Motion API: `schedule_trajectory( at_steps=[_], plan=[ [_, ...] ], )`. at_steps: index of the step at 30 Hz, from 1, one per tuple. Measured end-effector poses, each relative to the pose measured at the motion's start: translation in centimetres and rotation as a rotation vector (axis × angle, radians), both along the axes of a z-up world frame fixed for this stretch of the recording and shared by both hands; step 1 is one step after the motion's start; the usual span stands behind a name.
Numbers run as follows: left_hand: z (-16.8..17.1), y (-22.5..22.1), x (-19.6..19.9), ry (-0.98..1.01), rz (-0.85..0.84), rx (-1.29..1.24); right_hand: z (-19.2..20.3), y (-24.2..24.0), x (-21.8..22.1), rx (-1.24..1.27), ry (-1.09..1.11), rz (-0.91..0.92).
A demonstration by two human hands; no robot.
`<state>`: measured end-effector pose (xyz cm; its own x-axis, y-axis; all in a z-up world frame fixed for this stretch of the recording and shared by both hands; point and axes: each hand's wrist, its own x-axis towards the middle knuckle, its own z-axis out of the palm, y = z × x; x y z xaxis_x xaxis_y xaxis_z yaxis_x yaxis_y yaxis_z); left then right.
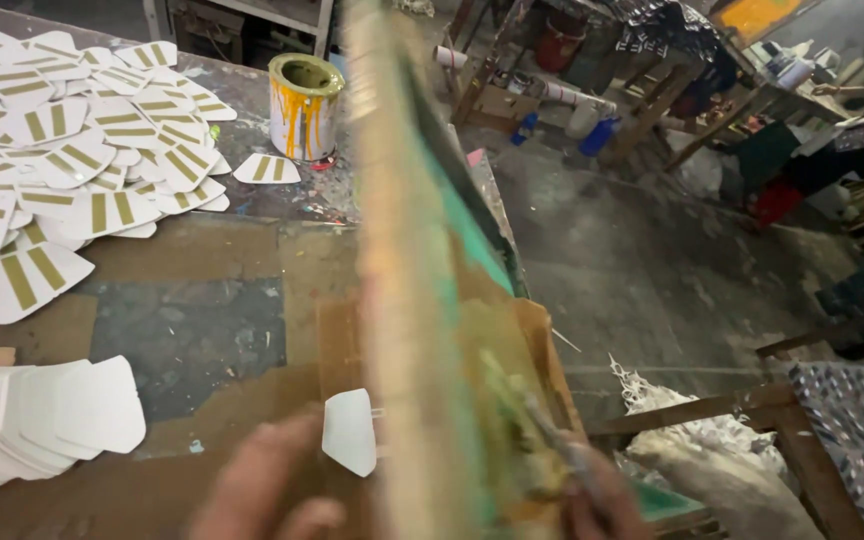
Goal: Manual screen printing of yellow graphics onto white paper cutouts using a squeegee and frame.
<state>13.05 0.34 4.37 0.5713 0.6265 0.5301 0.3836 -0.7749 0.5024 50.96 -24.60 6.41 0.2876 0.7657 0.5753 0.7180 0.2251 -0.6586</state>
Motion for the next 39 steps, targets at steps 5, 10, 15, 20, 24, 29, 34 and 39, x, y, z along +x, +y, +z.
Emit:
schedule_trajectory(
  at_steps=[5, 10, 15, 20, 24, 29, 34, 39],
  plan=[
    [3.7, -1.3, -11.7, -0.877, -0.001, -0.664, -2.6, 8.6, -5.6, -0.046, -0.281, 0.302],
    [-12.7, 0.6, -13.5, -0.652, 0.481, -0.654, -19.9, 9.7, -3.1, -0.661, 0.115, 0.572],
    [-2.8, 0.3, -13.3, -0.064, 0.694, -0.427, -7.8, 13.5, -12.0, -0.203, -0.405, 0.656],
    [-6.9, 0.0, -14.2, 0.045, 0.669, -0.112, 3.7, 19.7, -17.0, -0.243, -0.129, 0.507],
    [-7.3, -2.2, -14.0, 0.045, 0.788, -0.489, -4.6, 15.6, -15.2, -0.265, -0.200, 0.590],
    [-6.1, -1.5, -13.0, 0.007, 0.838, -0.485, -25.2, 7.6, -10.6, -0.348, 0.473, 0.751],
    [-1.7, -1.9, -12.7, -0.471, 0.575, -0.613, -8.1, 10.6, -12.4, -0.019, -0.341, 0.557],
    [11.5, -3.6, -9.1, -0.829, 0.109, -0.631, -28.8, 4.7, 11.1, -0.196, -0.521, 0.414]
  ],
)
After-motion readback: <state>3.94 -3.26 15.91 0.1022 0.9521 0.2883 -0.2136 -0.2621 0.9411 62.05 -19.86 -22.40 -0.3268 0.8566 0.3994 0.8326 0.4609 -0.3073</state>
